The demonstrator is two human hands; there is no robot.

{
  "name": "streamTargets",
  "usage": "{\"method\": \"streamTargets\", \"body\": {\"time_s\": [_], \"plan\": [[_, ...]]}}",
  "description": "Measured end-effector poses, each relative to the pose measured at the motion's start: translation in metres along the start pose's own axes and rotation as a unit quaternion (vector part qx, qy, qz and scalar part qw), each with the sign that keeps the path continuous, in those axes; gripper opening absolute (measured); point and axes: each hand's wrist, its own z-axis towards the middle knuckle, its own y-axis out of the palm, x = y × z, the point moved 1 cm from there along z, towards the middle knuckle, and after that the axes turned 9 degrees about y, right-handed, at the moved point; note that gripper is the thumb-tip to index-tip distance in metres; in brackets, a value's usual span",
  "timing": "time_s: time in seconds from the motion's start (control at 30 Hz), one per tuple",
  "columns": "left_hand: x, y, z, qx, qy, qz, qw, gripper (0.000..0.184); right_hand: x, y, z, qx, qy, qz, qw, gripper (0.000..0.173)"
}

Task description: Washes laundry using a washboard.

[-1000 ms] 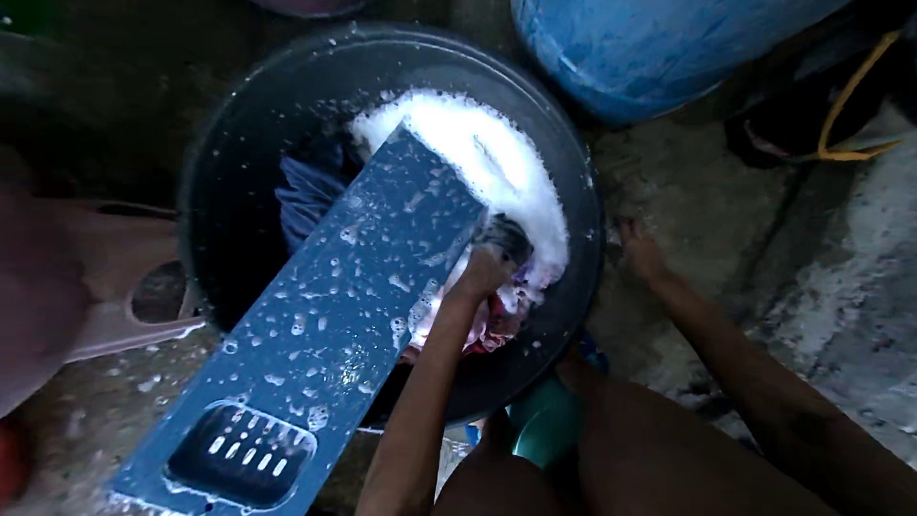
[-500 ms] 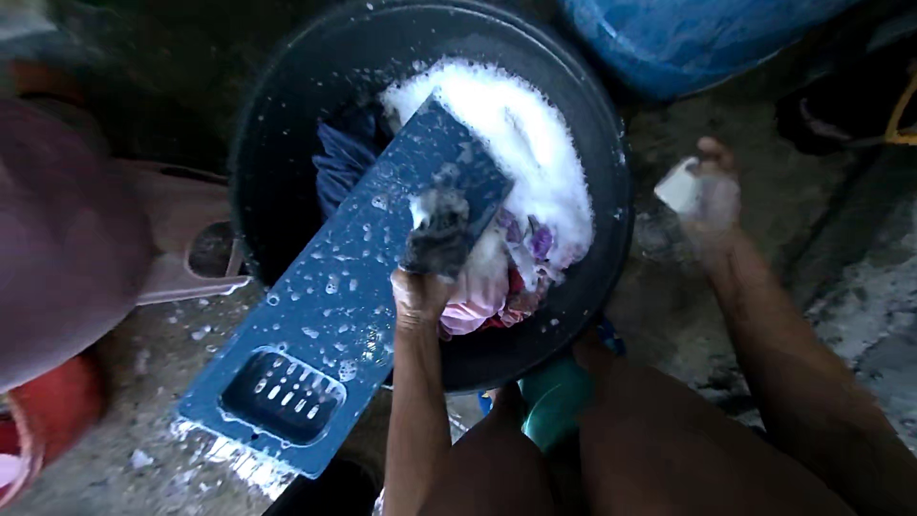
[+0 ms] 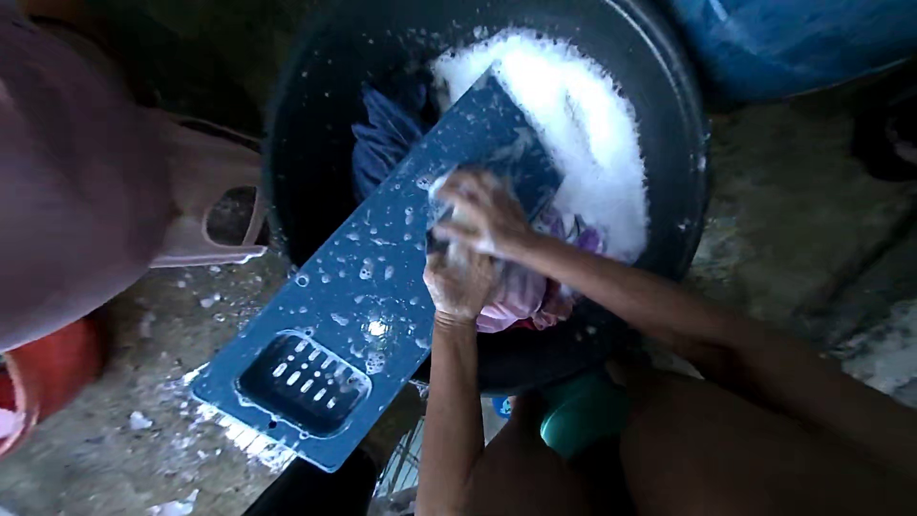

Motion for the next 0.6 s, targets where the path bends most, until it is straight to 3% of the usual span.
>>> {"method": "streamTargets", "body": {"time_s": [0.07,0.1,0.2,0.23,0.3,0.37,0.4,0.5,0.53,0.6], "plan": [[-0.003,-0.001,0.003,-0.012,0.0,-0.003,1.0,0.069,0.011,-0.008,0.012,0.026,0.073,-0.022,0.997,0.051],[-0.002,-0.002,0.0,-0.021,0.019,0.016,0.999,0.068,-0.004,-0.006,0.004,0.018,0.066,-0.021,0.997,0.047],[0.0,-0.014,-0.015,-0.089,0.107,0.052,0.989,0.062,-0.052,0.011,-0.038,-0.038,-0.079,0.016,0.996,0.035],[-0.001,-0.014,-0.012,-0.064,0.073,0.016,0.995,0.066,-0.044,0.012,-0.038,-0.032,-0.104,0.017,0.994,0.035],[-0.002,-0.015,0.001,-0.043,-0.002,-0.046,0.998,0.068,-0.004,0.003,-0.009,-0.01,-0.034,-0.014,0.999,0.037],[-0.006,-0.012,0.003,-0.018,-0.003,-0.054,0.998,0.071,0.022,-0.009,0.011,0.013,0.056,-0.066,0.996,0.041],[-0.004,-0.012,0.002,-0.031,-0.001,-0.054,0.998,0.07,0.014,-0.011,0.008,0.013,0.067,-0.07,0.995,0.043],[-0.002,-0.016,-0.004,-0.05,0.015,-0.043,0.998,0.07,-0.039,0.003,-0.03,-0.005,-0.029,0.001,1.0,0.042],[-0.002,-0.018,-0.004,-0.055,0.005,-0.049,0.997,0.073,-0.036,0.006,-0.031,-0.004,-0.057,0.02,0.998,0.039],[-0.001,-0.011,0.003,-0.042,-0.007,-0.055,0.998,0.07,0.0,0.0,-0.009,0.017,-0.024,-0.018,0.999,0.037]]}}
